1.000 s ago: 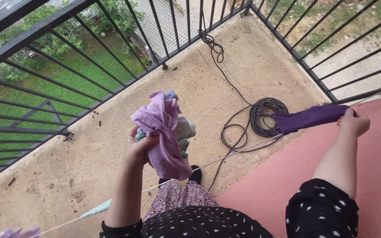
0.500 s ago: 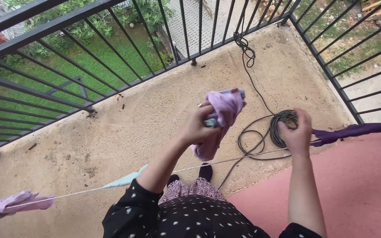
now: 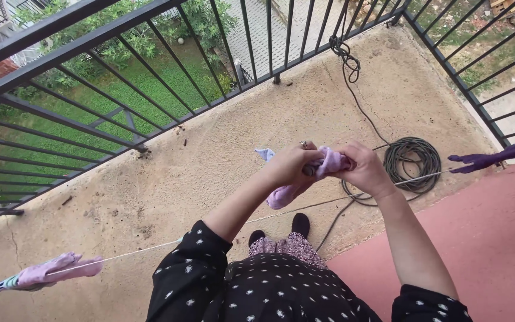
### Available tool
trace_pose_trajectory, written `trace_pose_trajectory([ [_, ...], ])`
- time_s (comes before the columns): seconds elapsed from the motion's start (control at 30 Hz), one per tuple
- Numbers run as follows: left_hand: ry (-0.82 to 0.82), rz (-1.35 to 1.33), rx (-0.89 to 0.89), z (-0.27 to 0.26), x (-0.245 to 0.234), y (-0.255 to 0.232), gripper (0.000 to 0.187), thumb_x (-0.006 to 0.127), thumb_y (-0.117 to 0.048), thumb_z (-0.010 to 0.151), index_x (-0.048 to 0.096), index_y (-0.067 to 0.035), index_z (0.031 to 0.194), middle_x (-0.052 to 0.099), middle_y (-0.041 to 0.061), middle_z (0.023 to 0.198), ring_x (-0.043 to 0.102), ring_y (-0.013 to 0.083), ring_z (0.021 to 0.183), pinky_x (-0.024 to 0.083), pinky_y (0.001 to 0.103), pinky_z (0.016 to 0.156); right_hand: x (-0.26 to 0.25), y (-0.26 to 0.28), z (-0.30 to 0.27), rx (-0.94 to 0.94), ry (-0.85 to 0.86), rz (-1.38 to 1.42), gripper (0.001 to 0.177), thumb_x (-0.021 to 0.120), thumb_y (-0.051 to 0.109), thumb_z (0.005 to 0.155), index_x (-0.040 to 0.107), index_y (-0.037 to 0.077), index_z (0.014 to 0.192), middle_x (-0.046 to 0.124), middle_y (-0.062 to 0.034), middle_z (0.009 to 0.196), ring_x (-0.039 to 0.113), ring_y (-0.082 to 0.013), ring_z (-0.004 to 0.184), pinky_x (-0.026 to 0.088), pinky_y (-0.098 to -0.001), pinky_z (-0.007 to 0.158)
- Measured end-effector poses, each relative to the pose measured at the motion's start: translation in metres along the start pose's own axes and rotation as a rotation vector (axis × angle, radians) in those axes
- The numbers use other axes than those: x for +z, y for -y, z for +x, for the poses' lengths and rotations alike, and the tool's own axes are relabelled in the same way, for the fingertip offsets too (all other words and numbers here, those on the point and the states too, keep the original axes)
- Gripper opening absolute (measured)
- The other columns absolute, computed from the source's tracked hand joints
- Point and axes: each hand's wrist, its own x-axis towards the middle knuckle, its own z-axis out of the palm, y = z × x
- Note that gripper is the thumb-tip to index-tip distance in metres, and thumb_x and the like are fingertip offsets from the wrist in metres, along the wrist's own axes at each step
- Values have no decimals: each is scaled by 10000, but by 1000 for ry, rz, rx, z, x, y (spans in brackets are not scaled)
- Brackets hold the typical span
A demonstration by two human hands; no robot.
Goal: The person hangs various pieces of laundry, including underwear and socks, on a clothesline and a drying rack on a balcony. They pick up items from the rack, unfold them, and place them on the line to dry.
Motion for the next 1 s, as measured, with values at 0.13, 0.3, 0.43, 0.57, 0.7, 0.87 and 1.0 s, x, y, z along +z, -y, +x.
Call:
trace_pose_trajectory([
  [0.13, 9, -222, -84, -22, -15, 17, 643, 894, -449, 663, 695, -111, 1172, 679, 183, 1137, 650, 490, 1065, 535, 599, 886, 8, -21, -15, 33, -60, 113, 330, 959, 271, 677, 688, 153, 824, 663, -3, 1075, 612, -176, 873, 467, -286, 747],
  [0.3, -99, -236, -176, -41, -16, 61, 581, 880, -407, 699, 705, -187, 1207, 697, 117, 1180, 667, 450, 1088, 539, 566, 909, -1, -30, -30, 230, -318, 442, 73, 659, 3, 879, 594, 10, 848, 654, -185, 957, 644, -225, 808, 512, -337, 658],
  [0.43, -221, -94, -173, -63, -26, 50, 412, 746, -260, 760, 736, -201, 1167, 715, 26, 1135, 710, 291, 968, 518, 413, 793, -22, -45, -56, 312, -534, 171, 114, 607, 101, 966, 508, 103, 909, 475, 7, 817, 415, -112, 744, 358, -300, 640],
  [0.57, -213, 48, -122, -103, 27, 44, 365, 710, -199, 781, 705, -248, 1142, 701, 40, 1102, 658, 361, 780, 504, 481, 692, -22, -30, -71, 351, -748, 338, 169, 584, 42, 943, 448, 114, 873, 408, -4, 741, 386, -85, 579, 321, -285, 449],
  [0.7, -104, 165, 67, -152, 101, 32, 154, 593, -72, 889, 604, -112, 1037, 614, 109, 1057, 611, 357, 809, 523, 496, 525, -19, -41, -92, 378, -829, 178, 173, 588, 49, 908, 450, 117, 829, 402, 37, 789, 348, -87, 742, 311, -290, 658],
  [0.87, 229, 269, -4, -202, 191, 41, 329, 581, -48, 873, 557, -106, 1197, 566, 143, 1206, 590, 374, 956, 547, 506, 498, -12, -48, -118, 436, -885, 159, 161, 605, 74, 890, 460, 120, 836, 404, 48, 797, 366, -93, 756, 339, -303, 655],
  [1.0, 394, 258, -114, -210, 210, 41, 716, 645, 46, 794, 408, -115, 1449, 417, 193, 1399, 496, 414, 1108, 581, 530, 710, -6, -39, -128, 480, -945, 327, 170, 609, 51, 862, 461, 119, 814, 436, 32, 761, 418, -80, 698, 364, -281, 566],
])
